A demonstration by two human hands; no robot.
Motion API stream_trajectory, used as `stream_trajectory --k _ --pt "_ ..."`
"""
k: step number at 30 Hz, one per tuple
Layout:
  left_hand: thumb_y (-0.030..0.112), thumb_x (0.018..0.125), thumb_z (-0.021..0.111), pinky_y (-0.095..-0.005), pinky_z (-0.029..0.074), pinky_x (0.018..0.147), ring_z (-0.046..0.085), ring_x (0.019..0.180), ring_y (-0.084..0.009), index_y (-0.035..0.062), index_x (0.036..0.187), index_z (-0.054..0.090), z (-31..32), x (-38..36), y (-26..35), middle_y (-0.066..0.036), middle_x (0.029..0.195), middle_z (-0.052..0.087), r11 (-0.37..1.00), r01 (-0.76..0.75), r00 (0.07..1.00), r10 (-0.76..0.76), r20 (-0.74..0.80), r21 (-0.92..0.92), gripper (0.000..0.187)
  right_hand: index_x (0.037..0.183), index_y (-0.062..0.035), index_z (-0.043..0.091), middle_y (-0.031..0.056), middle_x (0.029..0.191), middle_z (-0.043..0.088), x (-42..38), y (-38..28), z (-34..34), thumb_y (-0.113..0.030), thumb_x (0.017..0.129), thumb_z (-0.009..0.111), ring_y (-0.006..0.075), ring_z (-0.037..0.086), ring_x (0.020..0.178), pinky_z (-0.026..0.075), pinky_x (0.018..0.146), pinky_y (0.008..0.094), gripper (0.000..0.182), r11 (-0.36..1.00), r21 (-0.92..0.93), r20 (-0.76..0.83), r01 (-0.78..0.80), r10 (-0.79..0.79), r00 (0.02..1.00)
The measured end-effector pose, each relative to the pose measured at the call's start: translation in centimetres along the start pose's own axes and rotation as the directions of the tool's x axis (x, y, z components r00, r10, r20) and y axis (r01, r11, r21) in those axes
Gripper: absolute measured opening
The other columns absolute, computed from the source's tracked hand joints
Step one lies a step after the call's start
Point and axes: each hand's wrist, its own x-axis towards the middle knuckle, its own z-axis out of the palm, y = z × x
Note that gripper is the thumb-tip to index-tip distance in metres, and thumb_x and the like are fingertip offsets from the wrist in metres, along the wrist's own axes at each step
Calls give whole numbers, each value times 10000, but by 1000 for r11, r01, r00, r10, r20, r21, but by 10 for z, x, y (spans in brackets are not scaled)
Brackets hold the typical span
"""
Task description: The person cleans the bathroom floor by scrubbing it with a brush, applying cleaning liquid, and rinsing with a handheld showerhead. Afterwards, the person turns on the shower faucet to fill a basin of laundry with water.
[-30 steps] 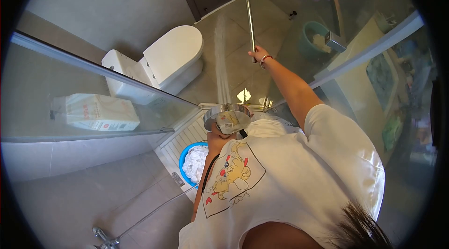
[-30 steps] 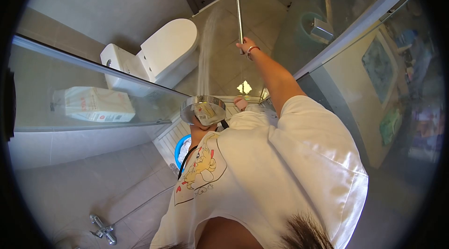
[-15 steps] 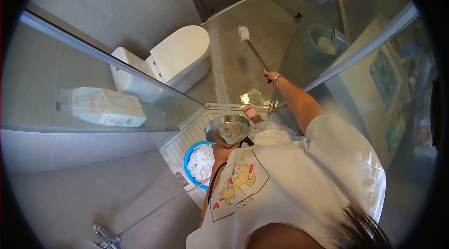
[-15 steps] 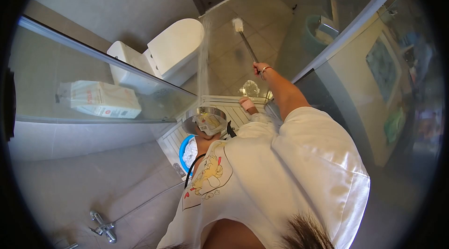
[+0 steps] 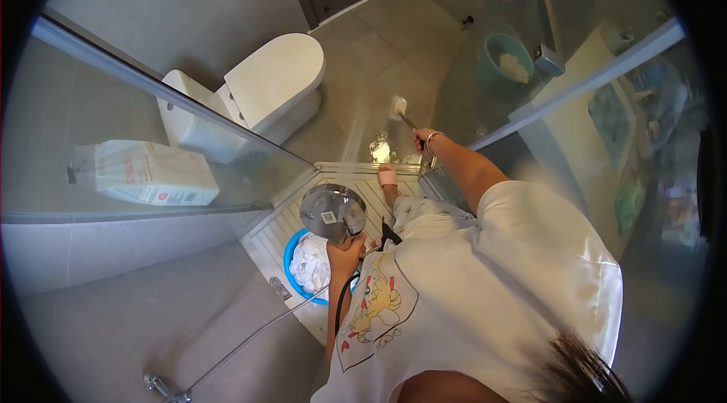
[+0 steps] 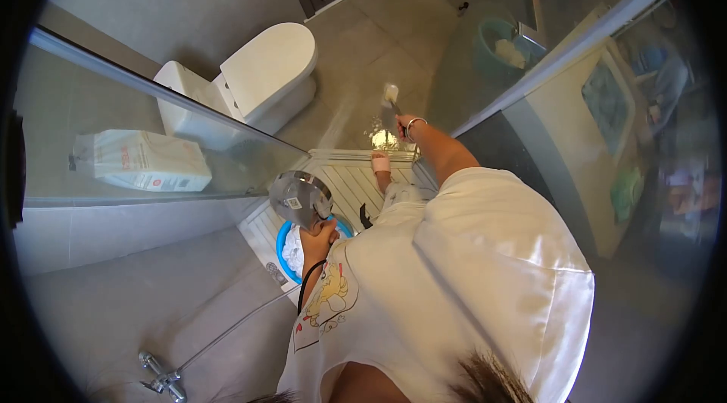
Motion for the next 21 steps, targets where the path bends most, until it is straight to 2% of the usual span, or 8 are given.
stream_trajectory --k 1,5,7,9,12,14,17,21 --pt "3 653 556 -224 295 357 385 377 -89 -38 706 472 -2 1 3 -40 501 449 999 -7 1000 6 -12 -38 107 514 -100 388 -19 423 359 2 -1 3 -258 782 468 91 324 364 285 344 216 321 999 -28 -38 -16 15 999" --pt "-13 640 559 -222 299 357 394 384 -90 -25 694 478 -2 5 23 -38 506 456 996 21 998 -27 -62 -90 98 498 -95 381 -11 406 355 0 3 30 -219 780 462 99 322 343 285 333 219 318 991 -93 -146 -91 77 986" --pt "-4 639 564 -218 303 361 404 396 -84 -20 696 487 -5 18 37 -31 507 459 1000 -5 1000 6 -11 23 97 492 -89 373 -3 399 353 3 -2 38 -204 786 441 105 317 320 279 318 223 323 984 -124 -136 -128 111 984" --pt "19 637 573 -212 309 369 414 412 -73 -20 695 502 -6 34 46 -17 507 466 991 -40 998 34 46 128 99 493 -87 369 0 396 354 22 -5 37 -212 792 427 108 317 311 271 311 223 329 979 -29 -118 -200 195 974" --pt "6 633 574 -229 306 355 404 372 -110 -15 672 444 7 65 65 -44 468 428 971 -165 984 150 96 171 138 502 -86 359 -4 387 354 28 -14 31 -276 800 414 98 314 296 258 300 215 358 972 64 -94 -225 230 969" --pt "0 638 560 -223 299 356 399 381 -98 -8 646 465 13 82 71 -38 477 437 952 -203 975 174 141 229 96 506 -86 356 -8 388 358 11 -25 25 -308 800 411 90 314 295 257 299 211 373 963 94 -120 -253 263 957" --pt "10 633 565 -221 305 363 404 392 -92 -17 666 501 19 111 69 -41 491 457 906 -299 945 238 222 301 77 530 -80 374 -11 391 365 0 -36 17 -343 793 420 81 317 298 253 295 207 375 968 92 -213 -233 248 945" --pt "53 609 586 -238 373 439 470 466 -113 -16 755 544 45 142 93 -61 560 517 777 -418 897 271 350 471 167 551 -72 398 -6 396 379 49 -45 5 -273 799 399 84 344 309 281 303 204 319 984 24 -228 -177 178 957"
